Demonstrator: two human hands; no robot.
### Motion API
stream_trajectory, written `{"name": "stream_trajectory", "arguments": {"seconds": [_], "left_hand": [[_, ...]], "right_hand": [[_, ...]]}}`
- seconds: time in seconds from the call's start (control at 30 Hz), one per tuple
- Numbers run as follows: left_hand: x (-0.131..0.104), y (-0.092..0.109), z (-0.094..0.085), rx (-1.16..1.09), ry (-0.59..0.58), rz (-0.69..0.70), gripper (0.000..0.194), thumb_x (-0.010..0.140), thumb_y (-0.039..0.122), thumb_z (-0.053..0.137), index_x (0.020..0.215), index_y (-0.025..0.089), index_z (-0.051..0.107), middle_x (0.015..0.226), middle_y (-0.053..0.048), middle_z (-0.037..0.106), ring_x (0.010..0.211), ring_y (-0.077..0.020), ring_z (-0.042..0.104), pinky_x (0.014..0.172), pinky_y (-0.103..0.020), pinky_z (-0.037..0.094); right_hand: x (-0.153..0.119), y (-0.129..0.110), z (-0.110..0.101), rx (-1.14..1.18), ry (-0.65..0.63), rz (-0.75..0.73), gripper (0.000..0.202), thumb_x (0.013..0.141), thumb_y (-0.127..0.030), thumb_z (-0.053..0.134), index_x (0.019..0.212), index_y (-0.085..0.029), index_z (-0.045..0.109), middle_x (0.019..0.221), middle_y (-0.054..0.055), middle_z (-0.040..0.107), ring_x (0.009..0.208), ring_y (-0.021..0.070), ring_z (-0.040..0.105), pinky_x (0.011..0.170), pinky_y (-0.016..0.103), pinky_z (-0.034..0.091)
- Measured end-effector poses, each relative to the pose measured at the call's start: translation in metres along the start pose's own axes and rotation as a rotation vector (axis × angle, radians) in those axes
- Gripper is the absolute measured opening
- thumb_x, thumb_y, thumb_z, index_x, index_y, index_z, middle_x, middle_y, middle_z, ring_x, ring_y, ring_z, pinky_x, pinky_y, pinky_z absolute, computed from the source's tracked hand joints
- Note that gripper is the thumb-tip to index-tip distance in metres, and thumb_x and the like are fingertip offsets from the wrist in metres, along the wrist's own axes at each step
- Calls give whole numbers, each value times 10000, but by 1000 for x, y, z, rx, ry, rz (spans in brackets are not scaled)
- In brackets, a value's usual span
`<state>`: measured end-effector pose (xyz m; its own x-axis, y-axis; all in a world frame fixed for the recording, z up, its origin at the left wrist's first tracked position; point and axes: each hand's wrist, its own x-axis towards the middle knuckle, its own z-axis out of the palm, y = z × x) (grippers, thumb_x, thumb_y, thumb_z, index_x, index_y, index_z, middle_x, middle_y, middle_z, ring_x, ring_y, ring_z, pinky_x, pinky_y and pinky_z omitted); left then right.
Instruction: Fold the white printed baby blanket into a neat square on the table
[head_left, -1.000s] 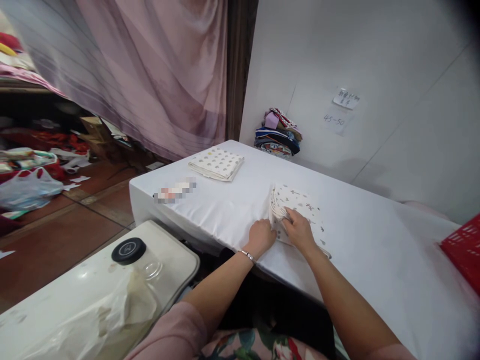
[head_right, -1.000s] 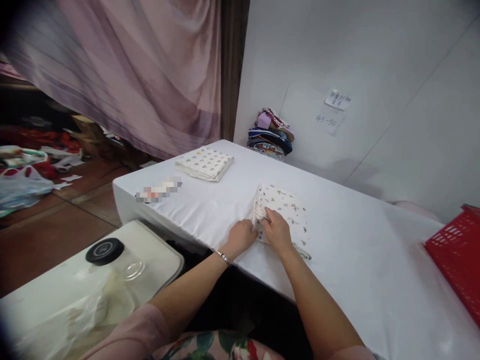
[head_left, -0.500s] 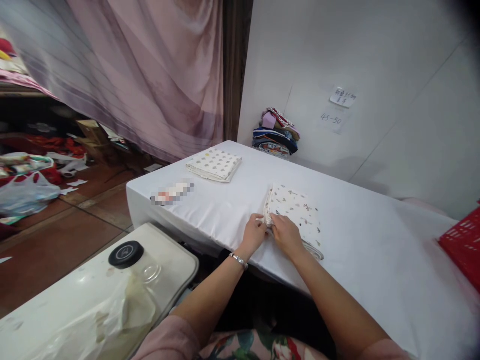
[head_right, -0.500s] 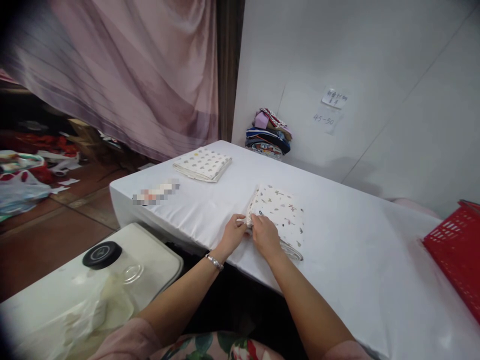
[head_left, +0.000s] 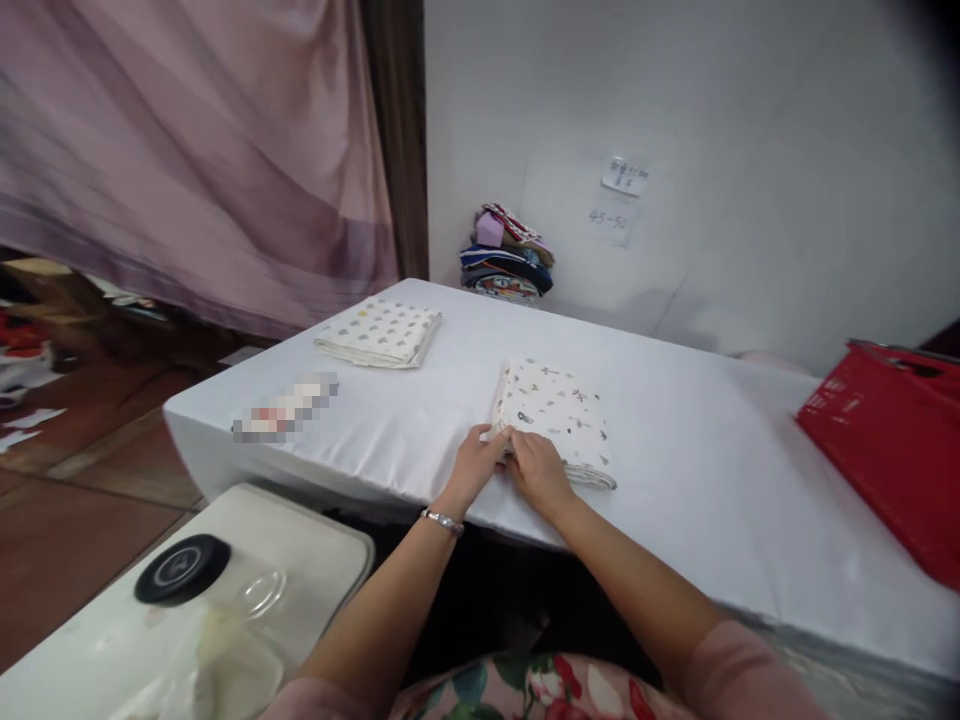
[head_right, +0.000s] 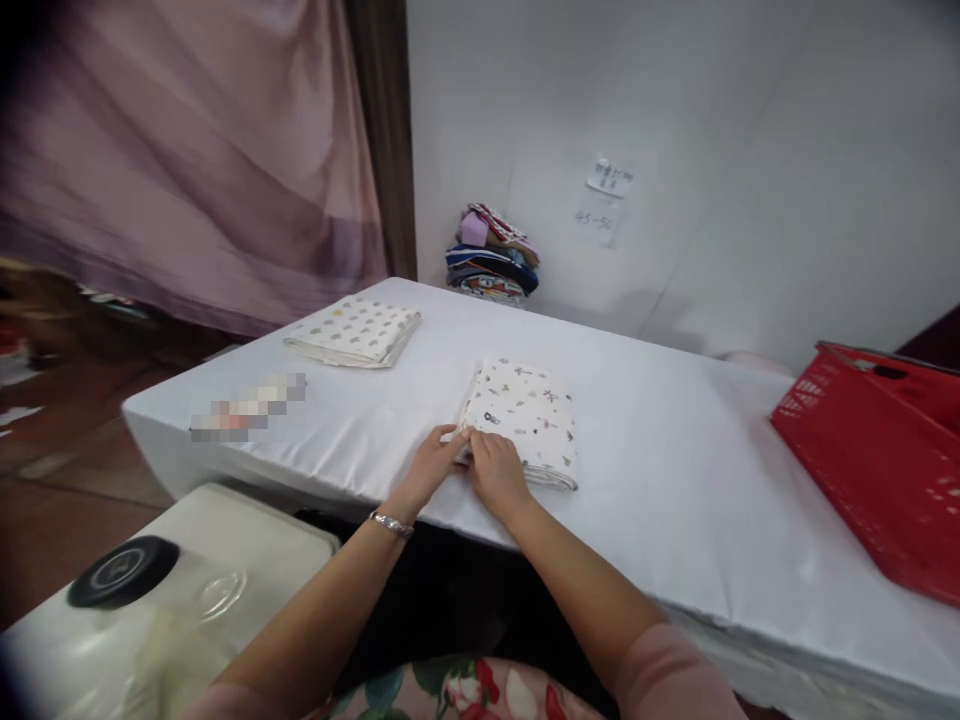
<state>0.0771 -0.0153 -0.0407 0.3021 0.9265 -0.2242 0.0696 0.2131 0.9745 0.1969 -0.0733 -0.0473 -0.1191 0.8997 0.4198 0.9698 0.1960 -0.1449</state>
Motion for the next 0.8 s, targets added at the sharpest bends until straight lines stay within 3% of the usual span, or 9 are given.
{"name": "stream_trajectory", "arguments": {"seconds": [0.33, 0.57, 0.8], "left_hand": [[9, -1, -2, -103, 34, -48, 360, 760, 327, 640, 1044, 140, 523, 827, -75, 636, 716, -174, 637, 619, -314, 550], [16, -8, -4, -127, -2, -83, 366, 753, 354, 637, 1038, 144, 541, 907, -105, 651, 730, -179, 648, 627, -321, 561], [12, -1, -4, -121, -13, -72, 383, 741, 369, 645, 1036, 144, 548, 927, -114, 656, 755, -195, 652, 640, -336, 566]], "right_hand": [[-17, 10, -17, -51, -1, 12, 656, 771, -144, 483, 1391, -147, 268, 1266, 127, 509, 1159, 241, 421, 1012, 458, 230], [-55, 58, -40, -51, -40, 94, 588, 810, -230, 510, 1365, -154, 332, 1213, 125, 549, 1116, 246, 466, 944, 428, 346], [-95, 94, -53, 0, 18, 186, 469, 873, -353, 472, 1314, -204, 417, 1270, 101, 514, 1154, 245, 464, 961, 435, 397]]}}
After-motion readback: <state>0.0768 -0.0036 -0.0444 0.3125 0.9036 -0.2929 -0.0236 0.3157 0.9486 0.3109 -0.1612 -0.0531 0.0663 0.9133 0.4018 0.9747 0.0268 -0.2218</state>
